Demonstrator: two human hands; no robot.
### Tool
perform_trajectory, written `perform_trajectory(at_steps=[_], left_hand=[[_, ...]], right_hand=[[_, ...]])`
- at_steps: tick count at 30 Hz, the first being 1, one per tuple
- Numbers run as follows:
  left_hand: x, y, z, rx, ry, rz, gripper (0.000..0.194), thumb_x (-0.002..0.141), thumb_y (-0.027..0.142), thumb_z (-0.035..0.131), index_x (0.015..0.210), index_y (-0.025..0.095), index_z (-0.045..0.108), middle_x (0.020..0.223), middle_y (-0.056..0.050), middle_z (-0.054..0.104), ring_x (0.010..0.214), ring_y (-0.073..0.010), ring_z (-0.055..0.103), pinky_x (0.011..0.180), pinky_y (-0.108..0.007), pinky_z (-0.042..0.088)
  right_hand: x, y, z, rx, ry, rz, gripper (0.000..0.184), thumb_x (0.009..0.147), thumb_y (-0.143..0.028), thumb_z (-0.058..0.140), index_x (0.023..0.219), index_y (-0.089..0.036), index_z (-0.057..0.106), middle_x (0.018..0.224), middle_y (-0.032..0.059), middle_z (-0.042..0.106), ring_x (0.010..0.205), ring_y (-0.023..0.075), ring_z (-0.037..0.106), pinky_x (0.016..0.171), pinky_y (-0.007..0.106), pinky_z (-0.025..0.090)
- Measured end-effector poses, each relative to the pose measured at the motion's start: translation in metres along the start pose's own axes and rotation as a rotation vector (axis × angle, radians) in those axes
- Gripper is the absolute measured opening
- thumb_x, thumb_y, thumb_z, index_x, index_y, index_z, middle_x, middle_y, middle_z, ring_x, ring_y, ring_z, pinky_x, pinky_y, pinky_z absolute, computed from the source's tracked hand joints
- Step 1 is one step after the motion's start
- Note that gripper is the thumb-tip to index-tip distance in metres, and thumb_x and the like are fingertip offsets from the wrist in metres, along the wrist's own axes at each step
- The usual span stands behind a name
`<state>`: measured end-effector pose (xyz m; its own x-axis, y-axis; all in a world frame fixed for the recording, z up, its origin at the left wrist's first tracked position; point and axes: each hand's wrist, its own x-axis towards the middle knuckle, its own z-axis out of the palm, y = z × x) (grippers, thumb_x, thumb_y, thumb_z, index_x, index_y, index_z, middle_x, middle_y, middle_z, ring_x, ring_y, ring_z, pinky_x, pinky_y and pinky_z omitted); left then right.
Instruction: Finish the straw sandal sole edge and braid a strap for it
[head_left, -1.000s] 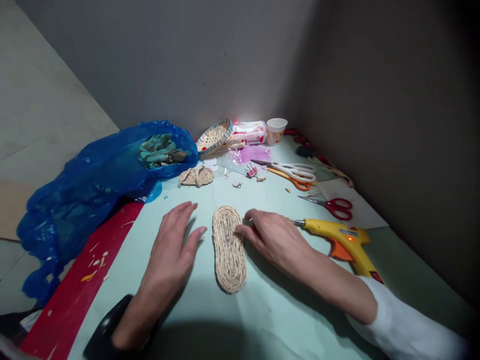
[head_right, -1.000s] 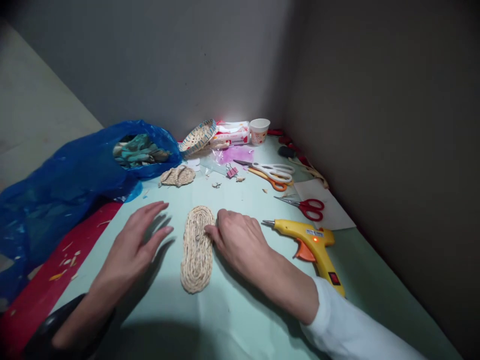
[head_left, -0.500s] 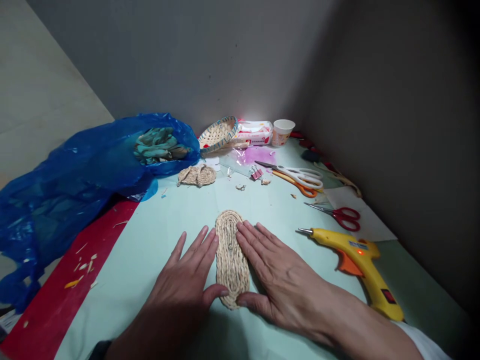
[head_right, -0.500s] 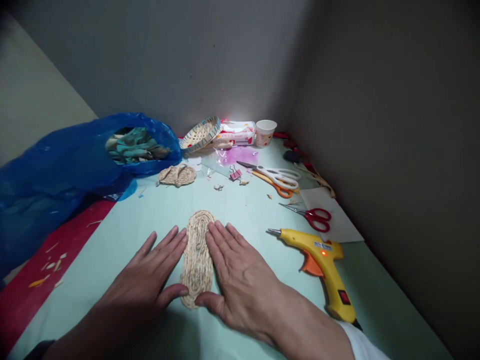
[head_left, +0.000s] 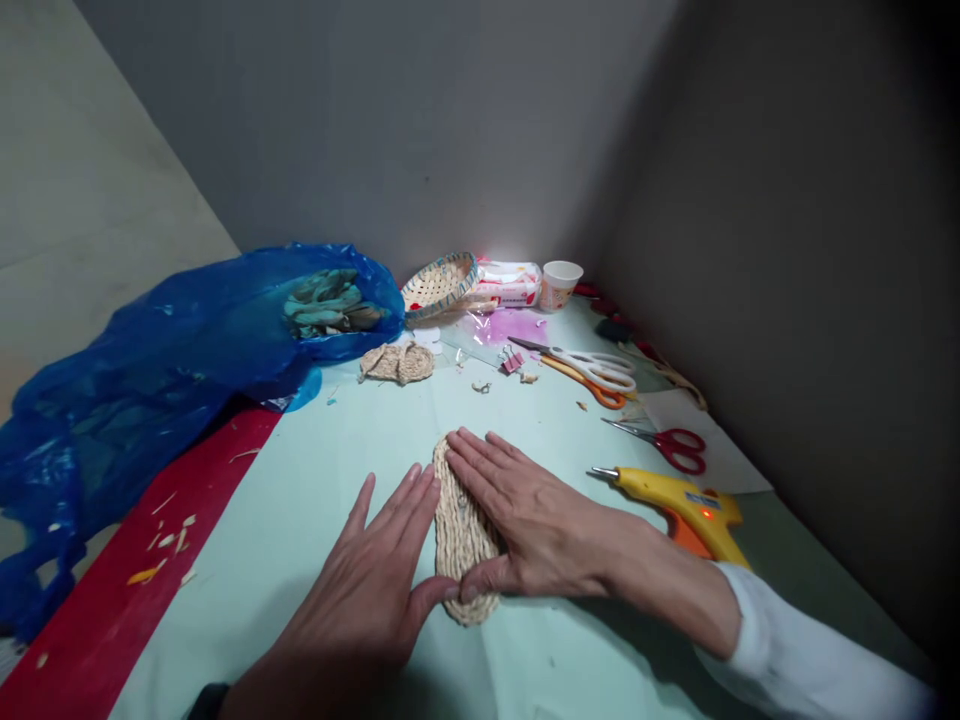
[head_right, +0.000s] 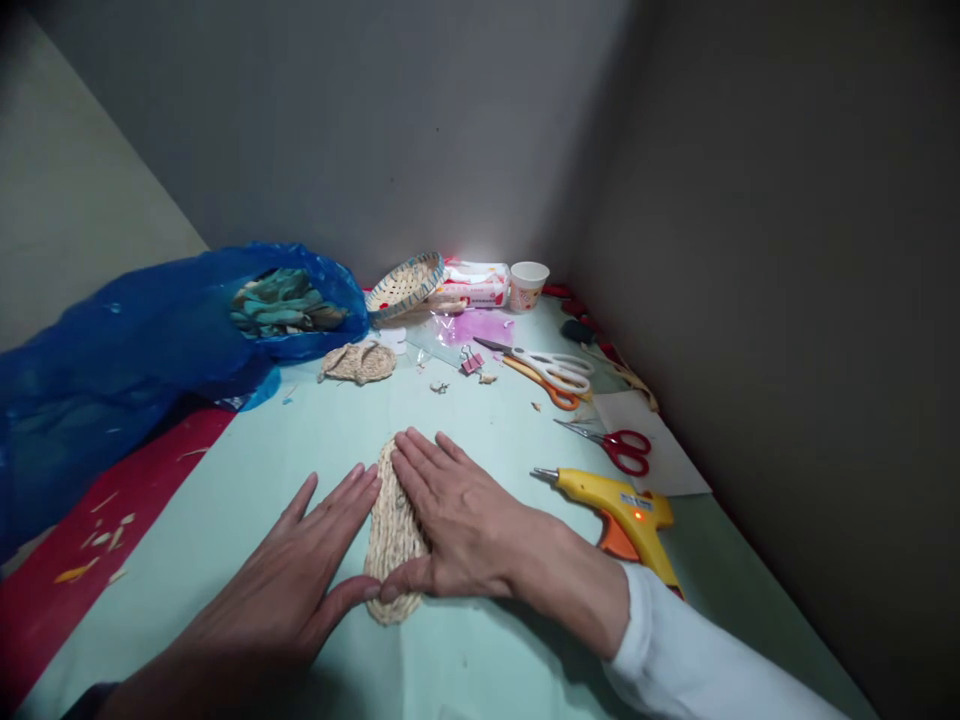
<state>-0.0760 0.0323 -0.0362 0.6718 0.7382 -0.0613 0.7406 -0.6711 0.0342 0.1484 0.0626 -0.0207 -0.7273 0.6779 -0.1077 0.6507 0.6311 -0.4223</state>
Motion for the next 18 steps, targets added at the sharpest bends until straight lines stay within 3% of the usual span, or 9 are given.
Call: perform_trajectory(at_steps=[7, 11, 13, 15, 18], left_hand=[[0.0, 0.003, 0.007, -0.017, 0.09, -0.035, 0.058, 0.095, 0.031, 0.047, 0.146, 0.005, 0.039, 0.152, -0.019, 0.036, 0.14, -0.0332, 0.039, 0.106, -0.064, 0.039], [-0.007, -0.001, 0.003, -0.013, 0.32, -0.127, 0.047, 0.098, 0.031, 0.041, 0.141, 0.014, 0.048, 0.149, -0.016, 0.047, 0.136, -0.0321, 0.047, 0.105, -0.059, 0.043], [-0.014, -0.006, 0.003, -0.06, 0.451, -0.18, 0.044, 0.097, 0.032, 0.044, 0.137, 0.017, 0.053, 0.137, -0.015, 0.061, 0.126, -0.0308, 0.057, 0.102, -0.051, 0.047], [-0.023, -0.012, 0.007, -0.194, 0.524, -0.231, 0.042, 0.094, 0.032, 0.05, 0.134, 0.022, 0.056, 0.115, -0.01, 0.072, 0.106, -0.0263, 0.067, 0.088, -0.038, 0.055], [-0.035, -0.023, 0.019, -0.44, 0.643, -0.306, 0.036, 0.093, 0.033, 0.053, 0.128, 0.033, 0.063, 0.076, -0.001, 0.068, 0.071, -0.0211, 0.068, 0.071, -0.032, 0.054]], right_hand=[[0.001, 0.002, 0.004, 0.05, 0.015, 0.007, 0.114, 0.08, -0.075, 0.056, 0.155, 0.0, 0.014, 0.159, 0.0209, 0.004, 0.149, 0.0295, 0.003, 0.123, 0.048, 0.002], [-0.001, -0.005, -0.007, 0.074, 0.029, 0.044, 0.112, 0.082, -0.074, 0.056, 0.156, -0.002, 0.013, 0.16, 0.0204, 0.007, 0.149, 0.0311, 0.006, 0.121, 0.054, 0.002], [-0.006, -0.004, -0.016, 0.079, 0.101, 0.107, 0.096, 0.09, -0.068, 0.05, 0.156, -0.007, 0.018, 0.16, 0.018, 0.012, 0.149, 0.0301, 0.012, 0.121, 0.054, 0.01], [-0.014, 0.003, -0.027, 0.039, 0.22, 0.213, 0.071, 0.098, -0.054, 0.047, 0.152, -0.012, 0.033, 0.156, 0.0164, 0.032, 0.144, 0.0284, 0.029, 0.118, 0.048, 0.026], [-0.031, 0.028, -0.044, -0.118, 0.345, 0.45, 0.035, 0.099, -0.03, 0.049, 0.128, -0.013, 0.059, 0.124, 0.0131, 0.064, 0.113, 0.0222, 0.061, 0.096, 0.032, 0.047]])
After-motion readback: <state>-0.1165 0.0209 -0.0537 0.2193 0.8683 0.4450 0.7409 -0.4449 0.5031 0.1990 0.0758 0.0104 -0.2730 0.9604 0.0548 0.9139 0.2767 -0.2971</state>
